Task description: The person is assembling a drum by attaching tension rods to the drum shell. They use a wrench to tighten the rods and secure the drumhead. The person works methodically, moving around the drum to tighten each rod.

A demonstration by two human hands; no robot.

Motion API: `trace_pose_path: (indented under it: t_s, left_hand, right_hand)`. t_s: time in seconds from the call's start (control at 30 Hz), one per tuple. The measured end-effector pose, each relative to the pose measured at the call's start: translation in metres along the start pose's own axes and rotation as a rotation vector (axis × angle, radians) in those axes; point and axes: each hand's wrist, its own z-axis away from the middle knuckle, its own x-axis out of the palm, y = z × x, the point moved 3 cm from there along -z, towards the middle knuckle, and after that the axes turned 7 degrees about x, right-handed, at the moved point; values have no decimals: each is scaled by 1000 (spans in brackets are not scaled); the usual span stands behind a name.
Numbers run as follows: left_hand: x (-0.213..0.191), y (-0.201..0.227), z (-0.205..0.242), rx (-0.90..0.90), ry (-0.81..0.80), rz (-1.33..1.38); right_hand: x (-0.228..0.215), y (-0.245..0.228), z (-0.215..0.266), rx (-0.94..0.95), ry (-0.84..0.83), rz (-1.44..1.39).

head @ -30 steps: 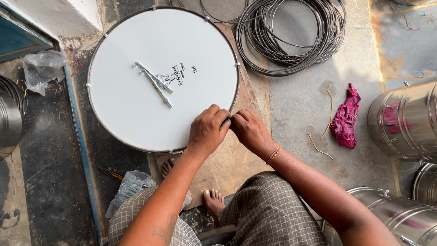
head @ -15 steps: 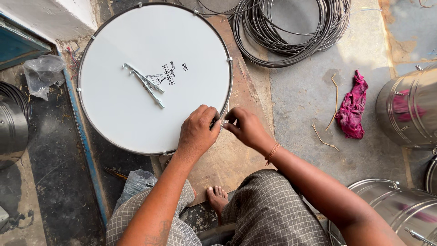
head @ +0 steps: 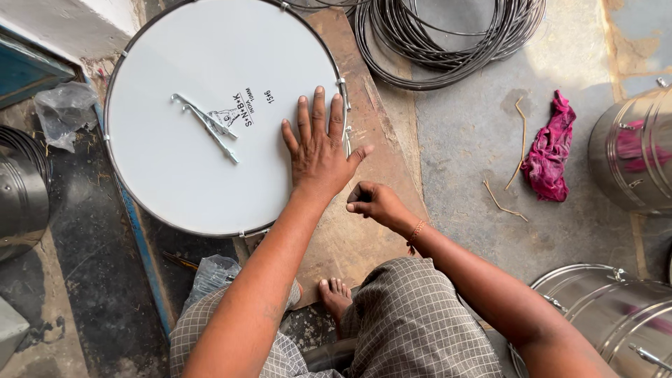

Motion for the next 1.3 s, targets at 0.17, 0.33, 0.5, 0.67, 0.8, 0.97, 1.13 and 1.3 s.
trace_pose_path:
  t_s: [0.17,0.33,0.5,0.67,0.8,0.97,1.13,1.3]
  left_hand:
    - [2,1,-3,-35,-120,-49]
    - [0,4,-4,-50,-148,-87]
    - [0,3,-4,-68,-170,-96]
    - [4,0,-5,-51,-181,-136]
    - [7,-1,-4,-65,-205,-149]
    - [7,-1,-4,-43,-178,-159]
    - [6,-1,-4,-45,-168,-163]
    - [6,-1,-4,-18,-148,-194]
  right_hand:
    - [12,9,-23,-39,111,-114]
    - [25,-6,-25,-179,280,-27]
    - [31,-10,-23,-242,348,-33]
    - [36,-7,-25,-284,335,-19]
    - [39,-7,-26,-297,368,22]
    - [42,-12,-24,-362,389,25]
    - [40,-13,-22,-491,445,-3]
    - [43,-13,-18,-624,414,-81]
